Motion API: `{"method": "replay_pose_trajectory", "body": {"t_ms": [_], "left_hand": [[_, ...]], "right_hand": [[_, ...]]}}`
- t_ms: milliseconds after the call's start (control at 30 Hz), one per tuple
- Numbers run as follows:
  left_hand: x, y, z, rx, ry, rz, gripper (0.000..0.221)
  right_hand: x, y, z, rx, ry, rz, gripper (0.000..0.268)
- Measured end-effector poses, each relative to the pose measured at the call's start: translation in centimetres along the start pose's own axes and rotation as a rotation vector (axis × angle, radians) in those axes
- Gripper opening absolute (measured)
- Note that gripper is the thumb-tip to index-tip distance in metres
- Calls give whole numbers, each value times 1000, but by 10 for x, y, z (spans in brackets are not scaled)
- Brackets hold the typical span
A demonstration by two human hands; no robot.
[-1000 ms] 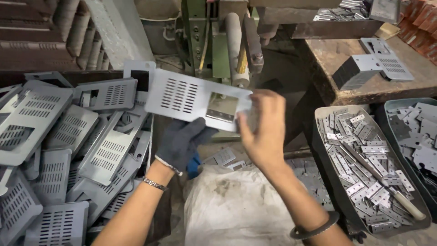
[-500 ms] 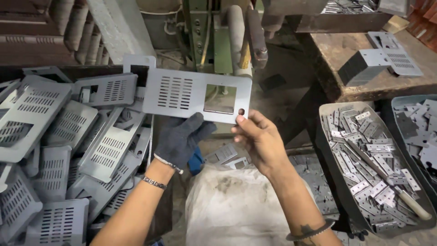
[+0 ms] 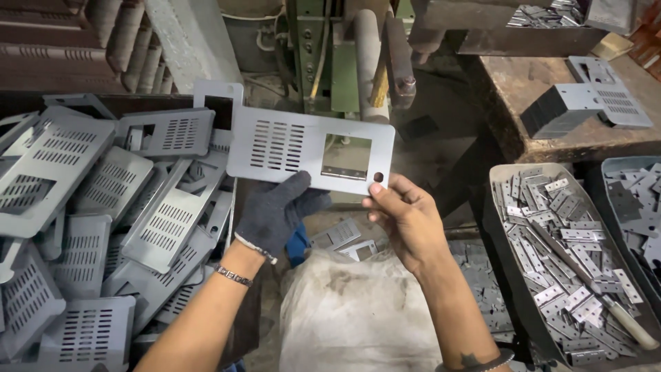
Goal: Spot welding small metal components onto perforated metal panels using an industrial spot welder.
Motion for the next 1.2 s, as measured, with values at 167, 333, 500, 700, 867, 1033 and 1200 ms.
{"method": "replay_pose_trajectory", "body": {"t_ms": [167,333,500,700,867,1033,1200], "left_hand": [[-4,9,9,11,23,-6,30],[-3,7,7,14,26,-18,29],[-3,9,8,0,32,-37,29],[-4,10,9,4,28,-31,28],[-1,3,2,15,-1,-13,29],[4,-18,-14,28,-68,-2,28],[21,-31,-28,-34,-196,-102,25]], "right_hand": [[0,0,0,0,7,1,21],[1,-1,1,-5,1,4,21],[2,-4,4,-26,21,-1,20],[1,0,2,-7,25,-7,21],[2,-2,4,-25,22,-9,17],[9,-7,19,-120,39,43,12],[27,-13,44,-179,35,112,11]]}}
Point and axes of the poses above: each hand's wrist, its own x-axis away from the middle knuckle, its own y-axis out of the back of the hand, z = x × y, the point moved 10 cm from there along -x, towards the middle knuckle, and after that the axes turned 3 degrees about z, right-handed, at the moved point
